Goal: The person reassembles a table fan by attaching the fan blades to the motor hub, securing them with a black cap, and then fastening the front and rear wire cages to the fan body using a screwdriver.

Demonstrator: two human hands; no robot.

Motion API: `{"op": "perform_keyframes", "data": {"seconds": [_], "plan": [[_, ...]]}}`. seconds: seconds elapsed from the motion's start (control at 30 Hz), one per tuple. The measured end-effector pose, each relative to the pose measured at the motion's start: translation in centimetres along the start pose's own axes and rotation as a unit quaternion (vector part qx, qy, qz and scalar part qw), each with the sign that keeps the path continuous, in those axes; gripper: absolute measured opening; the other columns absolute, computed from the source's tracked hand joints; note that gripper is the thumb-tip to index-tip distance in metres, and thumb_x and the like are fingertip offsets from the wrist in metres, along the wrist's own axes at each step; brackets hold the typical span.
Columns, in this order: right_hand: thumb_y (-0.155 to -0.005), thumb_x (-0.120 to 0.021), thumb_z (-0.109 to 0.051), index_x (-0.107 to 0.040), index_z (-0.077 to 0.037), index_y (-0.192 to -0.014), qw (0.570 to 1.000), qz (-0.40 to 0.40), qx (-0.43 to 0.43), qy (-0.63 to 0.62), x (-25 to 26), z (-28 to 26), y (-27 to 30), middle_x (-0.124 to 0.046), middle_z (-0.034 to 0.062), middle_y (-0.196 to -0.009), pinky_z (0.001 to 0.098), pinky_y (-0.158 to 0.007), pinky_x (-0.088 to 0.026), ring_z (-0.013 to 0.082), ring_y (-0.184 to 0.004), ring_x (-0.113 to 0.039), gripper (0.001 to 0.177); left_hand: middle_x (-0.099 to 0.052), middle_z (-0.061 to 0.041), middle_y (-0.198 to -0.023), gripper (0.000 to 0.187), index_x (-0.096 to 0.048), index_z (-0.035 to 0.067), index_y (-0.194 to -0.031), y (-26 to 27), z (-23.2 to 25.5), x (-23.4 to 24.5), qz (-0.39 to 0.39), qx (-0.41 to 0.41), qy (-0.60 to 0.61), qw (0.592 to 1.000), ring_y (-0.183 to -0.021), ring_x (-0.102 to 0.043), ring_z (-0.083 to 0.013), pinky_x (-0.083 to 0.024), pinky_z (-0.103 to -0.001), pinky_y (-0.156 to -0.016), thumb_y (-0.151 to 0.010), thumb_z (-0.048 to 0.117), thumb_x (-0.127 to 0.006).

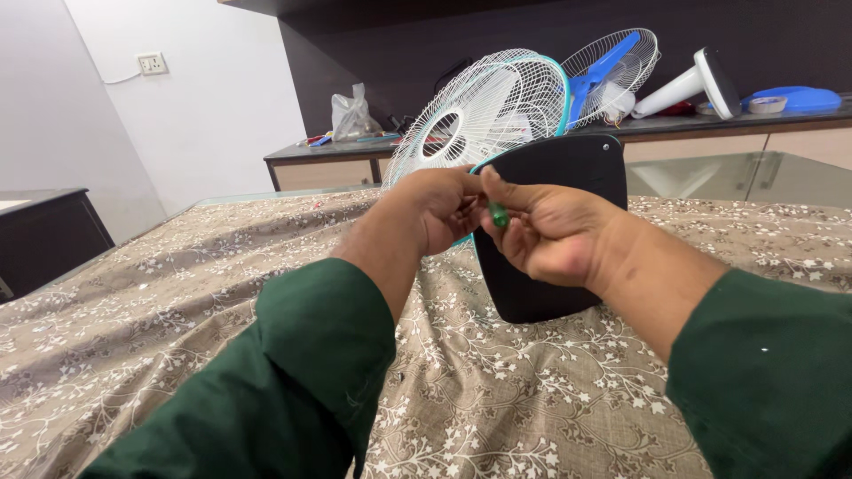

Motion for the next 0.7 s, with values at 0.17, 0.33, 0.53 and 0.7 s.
{"op": "perform_keyframes", "data": {"seconds": [0.17, 0.33, 0.53, 0.7], "plan": [[-0.094, -0.058, -0.023, -0.067, -0.002, -0.100, 0.999, -0.016, -0.019, -0.042, 0.4, 0.3, 2.6, -0.072, 0.0078, -0.094, 0.0218, -0.070, -0.061, 0.0156, -0.083, -0.076, 0.024, -0.067, -0.006, -0.083, 0.019, -0.061, 0.001, -0.113, 0.2, -0.5, -0.1, -0.031, 0.005, 0.019, 0.999, -0.061, -0.062, -0.0119, -0.054, -0.022, -0.054, -0.098, 0.011, -0.066], [-0.097, -0.064, -0.015, -0.069, -0.001, -0.100, 0.994, -0.018, -0.030, -0.106, 0.6, -0.4, 2.1, -0.074, 0.0110, -0.092, 0.0176, -0.068, -0.059, 0.0175, -0.084, -0.078, 0.015, -0.068, -0.007, -0.088, 0.013, -0.063, -0.001, -0.099, 1.9, 0.1, -0.4, -0.026, 0.027, 0.070, 0.997, -0.067, -0.068, -0.0137, -0.063, -0.025, -0.063, -0.099, 0.012, -0.061], [-0.091, -0.078, -0.020, -0.070, -0.001, -0.091, 0.997, 0.044, -0.028, -0.054, -0.1, -0.9, 0.7, -0.070, 0.0065, -0.076, 0.0060, -0.045, -0.051, 0.0035, -0.059, -0.066, 0.021, -0.065, -0.002, -0.070, 0.039, -0.065, 0.004, -0.083, 4.0, 0.5, -0.8, 0.084, -0.069, -0.102, 0.989, -0.058, -0.064, -0.0125, -0.058, -0.025, -0.057, -0.087, 0.039, -0.081], [-0.089, -0.078, -0.022, -0.067, -0.008, -0.086, 0.988, 0.137, 0.029, 0.070, -1.9, -0.3, 1.6, -0.064, -0.0018, -0.075, 0.0057, -0.045, -0.043, 0.0006, -0.063, -0.060, 0.018, -0.060, 0.006, -0.061, 0.041, -0.062, 0.014, -0.071, 3.9, 0.2, -1.0, 0.046, -0.022, -0.124, 0.991, -0.052, -0.057, -0.0063, -0.049, -0.021, -0.051, -0.084, 0.047, -0.082]]}}
Point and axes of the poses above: each hand's wrist, its own y-axis away from the middle knuckle, its own x-axis out of the back of the hand, z = x × y, the point moved 1 cm from there along -y, towards the middle knuckle
